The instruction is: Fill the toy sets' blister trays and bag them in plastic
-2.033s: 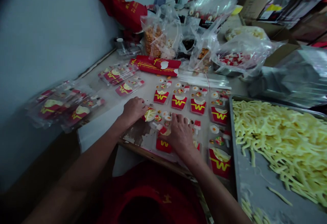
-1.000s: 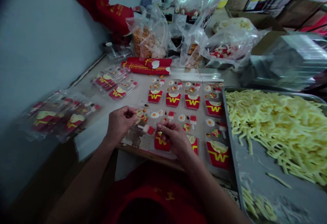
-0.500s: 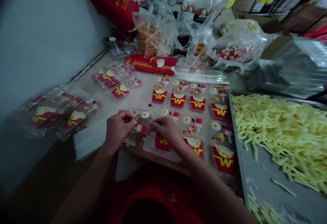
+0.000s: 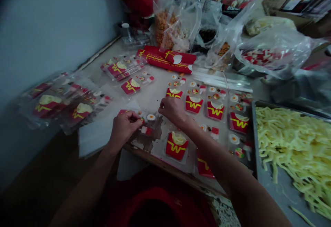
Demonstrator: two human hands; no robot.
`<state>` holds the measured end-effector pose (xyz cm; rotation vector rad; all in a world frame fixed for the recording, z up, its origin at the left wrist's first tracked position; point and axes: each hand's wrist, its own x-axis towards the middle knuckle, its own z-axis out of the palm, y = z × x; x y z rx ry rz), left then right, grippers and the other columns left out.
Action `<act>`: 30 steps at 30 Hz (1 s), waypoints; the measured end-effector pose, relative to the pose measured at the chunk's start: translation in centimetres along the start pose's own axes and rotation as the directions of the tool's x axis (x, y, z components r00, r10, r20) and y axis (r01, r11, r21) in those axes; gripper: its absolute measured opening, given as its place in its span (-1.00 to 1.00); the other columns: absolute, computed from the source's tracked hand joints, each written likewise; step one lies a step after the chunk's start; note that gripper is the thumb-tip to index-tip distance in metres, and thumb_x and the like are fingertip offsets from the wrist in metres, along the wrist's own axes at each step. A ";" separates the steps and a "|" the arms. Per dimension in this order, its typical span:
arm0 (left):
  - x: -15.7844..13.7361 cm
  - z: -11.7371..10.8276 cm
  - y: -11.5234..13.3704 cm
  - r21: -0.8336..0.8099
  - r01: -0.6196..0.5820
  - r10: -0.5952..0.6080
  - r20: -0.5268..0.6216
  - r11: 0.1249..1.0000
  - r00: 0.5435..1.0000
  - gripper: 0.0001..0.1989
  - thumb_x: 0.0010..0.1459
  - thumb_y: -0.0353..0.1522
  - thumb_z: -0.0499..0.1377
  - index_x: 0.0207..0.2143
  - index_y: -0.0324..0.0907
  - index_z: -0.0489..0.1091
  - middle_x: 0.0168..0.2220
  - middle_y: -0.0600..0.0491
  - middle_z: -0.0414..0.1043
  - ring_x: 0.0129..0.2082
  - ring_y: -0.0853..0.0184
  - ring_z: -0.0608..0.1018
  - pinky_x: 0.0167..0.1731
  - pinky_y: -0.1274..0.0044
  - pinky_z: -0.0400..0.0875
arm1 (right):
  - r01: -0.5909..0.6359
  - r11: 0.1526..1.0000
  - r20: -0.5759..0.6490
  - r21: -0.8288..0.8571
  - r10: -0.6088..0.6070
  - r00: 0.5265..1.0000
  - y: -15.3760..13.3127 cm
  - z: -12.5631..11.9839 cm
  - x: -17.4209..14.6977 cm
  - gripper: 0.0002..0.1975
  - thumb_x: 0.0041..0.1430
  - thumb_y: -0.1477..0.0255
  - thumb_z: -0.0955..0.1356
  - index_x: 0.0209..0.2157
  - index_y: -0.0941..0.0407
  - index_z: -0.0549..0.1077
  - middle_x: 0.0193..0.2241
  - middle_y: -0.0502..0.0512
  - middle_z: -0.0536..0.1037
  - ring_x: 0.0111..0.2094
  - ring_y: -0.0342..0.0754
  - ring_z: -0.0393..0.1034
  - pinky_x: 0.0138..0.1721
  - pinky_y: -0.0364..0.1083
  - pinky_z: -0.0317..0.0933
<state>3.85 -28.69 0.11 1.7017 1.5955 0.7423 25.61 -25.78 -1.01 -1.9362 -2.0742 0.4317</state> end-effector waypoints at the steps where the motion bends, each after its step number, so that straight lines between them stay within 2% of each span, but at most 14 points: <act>1: 0.0 -0.1 0.1 0.001 0.004 -0.004 0.011 1.000 1.000 -0.97 -0.07 -0.42 0.26 -0.49 -0.16 0.51 -0.50 0.11 0.54 -0.48 0.37 0.54 -0.42 0.56 0.34 | -0.010 0.990 -0.002 0.142 0.011 1.000 -0.3 -0.1 -0.8 -0.87 0.10 0.45 0.43 -0.31 0.14 0.64 -0.41 0.10 0.62 -0.38 -0.05 0.48 -0.36 -0.14 0.18; 3: 0.0 -0.2 0.4 -0.012 -0.002 0.003 0.025 1.000 1.000 -0.98 -0.06 -0.42 0.27 -0.48 -0.17 0.52 -0.51 0.12 0.54 -0.48 0.37 0.54 -0.43 0.56 0.33 | 0.027 0.925 0.012 0.380 -0.034 0.999 -1.5 -0.5 -2.7 -0.89 0.08 0.43 0.46 -0.32 0.14 0.63 -0.47 0.02 0.59 -0.46 -0.12 0.42 -0.41 -0.17 0.15; 4: 0.0 -0.2 0.5 -0.019 -0.013 0.014 0.024 1.000 1.000 -0.97 -0.06 -0.42 0.27 -0.48 -0.17 0.52 -0.51 0.12 0.53 -0.49 0.38 0.54 -0.43 0.56 0.33 | 0.072 0.899 0.011 0.432 -0.085 0.996 -2.2 -0.8 -3.6 -0.90 0.08 0.45 0.46 -0.33 0.14 0.63 -0.46 0.01 0.58 -0.46 -0.14 0.41 -0.41 -0.18 0.15; 7: 0.0 -0.3 0.6 -0.025 -0.043 0.043 -0.011 0.999 0.999 -0.95 -0.07 -0.44 0.27 -0.47 -0.17 0.53 -0.49 0.12 0.54 -0.49 0.39 0.54 -0.41 0.56 0.35 | 0.185 0.931 0.020 0.315 -0.201 0.979 -4.1 -1.4 -5.5 -0.91 0.06 0.52 0.45 -0.35 0.12 0.64 -0.39 0.02 0.58 -0.42 -0.14 0.41 -0.38 -0.16 0.12; 9: 0.0 -0.2 0.5 -0.042 -0.032 0.031 -0.022 0.999 0.999 -0.94 -0.08 -0.44 0.27 -0.47 -0.17 0.54 -0.49 0.11 0.54 -0.49 0.39 0.54 -0.43 0.56 0.35 | 0.176 0.972 0.067 0.154 -0.188 0.980 -4.8 -1.6 -6.0 -0.90 0.08 0.52 0.44 -0.36 0.10 0.65 -0.37 0.05 0.58 -0.40 -0.11 0.41 -0.40 -0.13 0.07; 11: -0.1 -0.1 0.4 -0.070 -0.020 0.019 -0.017 0.997 1.000 -0.95 -0.06 -0.41 0.27 -0.46 -0.16 0.54 -0.51 0.12 0.54 -0.50 0.38 0.54 -0.45 0.56 0.35 | 0.142 0.987 0.081 0.079 -0.148 0.986 -4.8 -1.6 -6.1 -0.89 0.14 0.49 0.43 -0.35 0.08 0.66 -0.37 0.07 0.57 -0.40 -0.09 0.41 -0.41 -0.11 0.05; 13: -0.1 -0.1 0.4 -0.071 -0.022 0.020 -0.024 0.997 1.000 -0.95 -0.04 -0.39 0.27 -0.46 -0.16 0.54 -0.53 0.12 0.53 -0.51 0.38 0.53 -0.46 0.57 0.35 | 0.102 0.985 0.041 0.141 -0.108 0.993 -4.2 -1.4 -6.1 -0.91 0.17 0.46 0.44 -0.35 0.06 0.66 -0.39 0.06 0.56 -0.40 -0.09 0.40 -0.39 -0.11 0.07; 15: -0.2 -0.2 0.6 -0.050 -0.036 0.033 -0.050 0.998 0.998 -0.95 -0.03 -0.38 0.27 -0.46 -0.15 0.53 -0.51 0.12 0.54 -0.50 0.38 0.54 -0.45 0.57 0.36 | 0.023 0.946 -0.027 0.323 -0.015 1.000 -3.4 -1.3 -6.5 -0.93 0.14 0.39 0.49 -0.31 0.06 0.65 -0.45 0.02 0.53 -0.43 -0.10 0.36 -0.40 -0.11 0.10; 17: -0.3 -0.4 0.7 -0.046 -0.047 0.043 -0.072 0.998 0.996 -0.95 -0.03 -0.37 0.27 -0.46 -0.15 0.53 -0.49 0.12 0.55 -0.49 0.39 0.54 -0.44 0.57 0.37 | -0.086 0.846 -0.084 0.525 0.152 0.985 -2.9 -1.3 -7.2 -0.74 0.06 0.29 0.54 -0.22 0.09 0.61 -0.43 0.01 0.53 -0.46 -0.11 0.33 -0.43 -0.12 0.13; 19: -0.4 -0.5 0.7 -0.081 -0.045 0.041 -0.059 0.996 0.997 -0.96 -0.03 -0.37 0.27 -0.46 -0.14 0.52 -0.48 0.13 0.54 -0.49 0.39 0.55 -0.45 0.58 0.37 | -0.190 0.690 -0.068 0.698 0.329 0.942 -2.7 -1.3 -8.1 -0.53 -0.01 0.18 0.57 -0.11 0.11 0.53 -0.33 0.05 0.57 -0.45 -0.12 0.35 -0.45 -0.12 0.18; 21: -0.5 -0.8 0.7 -0.130 -0.029 0.024 -0.039 0.991 0.999 -0.96 -0.03 -0.37 0.26 -0.47 -0.14 0.51 -0.50 0.15 0.53 -0.50 0.39 0.55 -0.46 0.58 0.38 | -0.306 0.482 0.103 0.821 0.402 0.910 -3.1 -1.2 -8.8 -0.39 -0.07 0.10 0.57 -0.05 0.13 0.46 -0.33 0.06 0.58 -0.50 -0.14 0.35 -0.51 -0.14 0.17; 24: -0.8 -1.1 0.8 -0.136 -0.024 0.021 -0.023 0.990 0.999 -0.96 -0.02 -0.36 0.26 -0.46 -0.14 0.52 -0.53 0.16 0.53 -0.52 0.39 0.55 -0.46 0.58 0.39 | -0.464 0.192 0.400 0.865 0.295 0.868 -4.1 -0.5 -8.9 -0.32 -0.18 0.05 0.59 -0.10 0.15 0.46 -0.59 -0.08 0.47 -0.66 -0.20 0.22 -0.64 -0.19 -0.01; 27: -1.2 -1.3 1.1 -0.074 -0.068 0.065 -0.037 0.995 0.997 -0.97 -0.02 -0.37 0.27 -0.46 -0.14 0.52 -0.51 0.15 0.55 -0.51 0.39 0.56 -0.44 0.57 0.38 | -0.436 0.092 0.397 0.895 0.277 0.875 -5.1 0.3 -8.3 -0.38 -0.28 0.09 0.63 -0.25 0.14 0.48 -0.65 -0.09 0.46 -0.71 -0.23 0.18 -0.68 -0.21 -0.04; 30: -1.5 -1.3 1.3 -0.039 -0.083 0.081 -0.049 0.996 0.996 -0.97 -0.02 -0.39 0.27 -0.47 -0.14 0.52 -0.52 0.15 0.55 -0.51 0.39 0.56 -0.43 0.57 0.38 | -0.399 0.110 0.358 0.910 0.272 0.893 -5.5 0.9 -7.8 -0.50 -0.28 0.12 0.63 -0.40 0.14 0.49 -0.65 -0.03 0.49 -0.71 -0.22 0.23 -0.69 -0.21 0.03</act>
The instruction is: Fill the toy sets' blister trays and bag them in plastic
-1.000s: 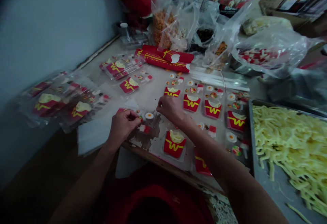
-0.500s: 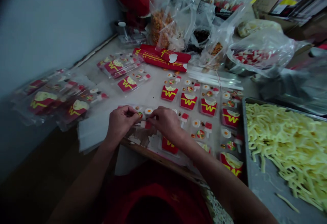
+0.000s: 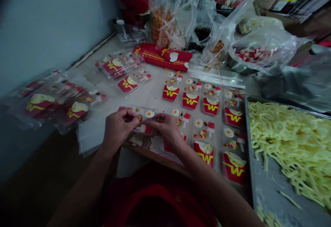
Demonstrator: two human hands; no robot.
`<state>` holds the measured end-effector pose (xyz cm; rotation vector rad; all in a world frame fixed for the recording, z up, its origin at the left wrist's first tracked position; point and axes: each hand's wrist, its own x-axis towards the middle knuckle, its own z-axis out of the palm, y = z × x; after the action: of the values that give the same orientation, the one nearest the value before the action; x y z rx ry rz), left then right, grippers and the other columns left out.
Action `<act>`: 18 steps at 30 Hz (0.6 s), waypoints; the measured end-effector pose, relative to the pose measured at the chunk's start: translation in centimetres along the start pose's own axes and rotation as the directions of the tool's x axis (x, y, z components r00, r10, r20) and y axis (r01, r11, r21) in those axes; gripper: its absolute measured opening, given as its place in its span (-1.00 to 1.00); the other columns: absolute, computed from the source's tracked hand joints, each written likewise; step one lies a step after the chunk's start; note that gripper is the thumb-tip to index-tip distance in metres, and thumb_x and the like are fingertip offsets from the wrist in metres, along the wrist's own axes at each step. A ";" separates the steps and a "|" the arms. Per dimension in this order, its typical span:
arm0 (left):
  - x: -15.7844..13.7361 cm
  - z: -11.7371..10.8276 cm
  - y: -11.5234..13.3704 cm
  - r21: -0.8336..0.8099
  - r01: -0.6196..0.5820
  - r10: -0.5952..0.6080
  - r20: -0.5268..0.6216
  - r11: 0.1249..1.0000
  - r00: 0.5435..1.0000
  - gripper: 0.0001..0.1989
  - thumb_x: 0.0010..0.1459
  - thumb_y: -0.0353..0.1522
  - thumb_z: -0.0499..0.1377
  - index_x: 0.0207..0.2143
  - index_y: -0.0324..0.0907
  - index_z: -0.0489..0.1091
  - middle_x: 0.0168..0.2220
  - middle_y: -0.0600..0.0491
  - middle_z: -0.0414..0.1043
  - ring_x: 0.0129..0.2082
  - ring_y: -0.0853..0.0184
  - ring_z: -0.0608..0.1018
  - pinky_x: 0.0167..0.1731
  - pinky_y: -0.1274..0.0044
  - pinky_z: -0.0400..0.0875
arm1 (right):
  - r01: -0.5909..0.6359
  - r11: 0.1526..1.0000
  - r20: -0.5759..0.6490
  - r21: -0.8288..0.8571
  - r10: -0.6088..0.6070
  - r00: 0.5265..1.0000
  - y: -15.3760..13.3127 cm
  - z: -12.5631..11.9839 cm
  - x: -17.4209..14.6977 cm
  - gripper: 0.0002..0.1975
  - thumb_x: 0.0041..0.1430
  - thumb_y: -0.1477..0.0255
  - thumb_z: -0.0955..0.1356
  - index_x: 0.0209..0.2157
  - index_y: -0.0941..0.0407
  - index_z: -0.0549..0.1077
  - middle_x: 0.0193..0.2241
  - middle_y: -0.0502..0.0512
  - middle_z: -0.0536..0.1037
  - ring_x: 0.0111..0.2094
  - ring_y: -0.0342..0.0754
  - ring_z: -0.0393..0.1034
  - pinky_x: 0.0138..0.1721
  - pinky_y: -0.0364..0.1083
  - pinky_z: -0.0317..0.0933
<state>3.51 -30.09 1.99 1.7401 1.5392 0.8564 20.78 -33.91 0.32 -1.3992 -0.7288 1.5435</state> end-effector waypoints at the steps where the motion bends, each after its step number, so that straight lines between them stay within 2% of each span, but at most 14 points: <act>1: -0.1 0.0 0.0 -0.001 0.004 -0.004 0.002 1.000 1.000 -0.97 -0.01 -0.39 0.26 -0.47 -0.14 0.51 -0.52 0.15 0.55 -0.51 0.39 0.56 -0.44 0.57 0.38 | -0.002 1.000 0.002 -0.018 0.002 1.000 0.1 0.0 0.1 -0.53 -0.26 0.13 0.62 -0.43 0.14 0.50 -0.68 -0.04 0.47 -0.72 -0.21 0.23 -0.69 -0.21 0.04; 4: -0.3 0.0 0.0 -0.029 0.013 -0.012 0.010 1.000 1.000 -0.97 0.00 -0.39 0.26 -0.48 -0.13 0.50 -0.54 0.15 0.54 -0.53 0.39 0.55 -0.46 0.57 0.38 | -0.008 1.000 -0.031 -0.027 0.007 0.999 0.4 -0.2 0.3 -0.59 -0.24 0.17 0.60 -0.48 0.13 0.48 -0.73 -0.05 0.43 -0.74 -0.20 0.23 -0.71 -0.20 0.04; 7: -0.5 -0.1 0.0 -0.039 -0.001 0.001 0.007 0.999 1.000 -0.97 0.01 -0.40 0.25 -0.47 -0.13 0.49 -0.56 0.17 0.52 -0.56 0.40 0.54 -0.47 0.57 0.38 | 0.003 1.000 -0.048 0.000 -0.003 0.999 0.5 -0.7 0.1 -0.59 -0.26 0.18 0.61 -0.46 0.11 0.46 -0.67 -0.05 0.48 -0.74 -0.18 0.26 -0.72 -0.19 0.09; 12: -0.9 0.1 1.0 0.008 -0.043 0.043 -0.011 0.999 0.999 -0.95 0.01 -0.42 0.23 -0.48 -0.13 0.48 -0.56 0.17 0.49 -0.56 0.42 0.51 -0.49 0.58 0.35 | -0.020 0.998 0.028 -0.055 0.022 0.999 0.4 -0.9 -0.4 -0.61 -0.13 0.13 0.58 -0.48 0.11 0.46 -0.71 0.00 0.47 -0.72 -0.15 0.30 -0.71 -0.21 0.06; 16: -2.5 1.2 2.6 -0.083 -0.034 0.045 0.125 0.996 0.991 -0.93 0.00 -0.45 0.21 -0.46 -0.11 0.47 -0.55 0.18 0.49 -0.56 0.42 0.50 -0.49 0.60 0.36 | 0.051 0.997 0.041 0.054 -0.053 0.998 0.5 0.4 -0.4 -0.68 -0.13 0.22 0.56 -0.55 0.12 0.44 -0.67 -0.03 0.45 -0.67 -0.18 0.28 -0.63 -0.20 0.14; 18: -3.4 1.6 3.1 -0.136 -0.024 0.044 0.143 0.990 0.989 -0.93 0.03 -0.44 0.20 -0.42 -0.10 0.47 -0.50 0.17 0.52 -0.51 0.41 0.52 -0.42 0.58 0.41 | 0.098 0.990 0.036 0.105 -0.102 0.994 0.7 0.9 -0.3 -0.74 -0.14 0.30 0.54 -0.57 0.13 0.46 -0.65 -0.06 0.42 -0.63 -0.21 0.25 -0.60 -0.21 0.12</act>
<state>6.26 -33.89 3.45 1.6968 1.3302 0.8108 19.69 -34.36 -0.02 -1.2402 -0.7228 1.5135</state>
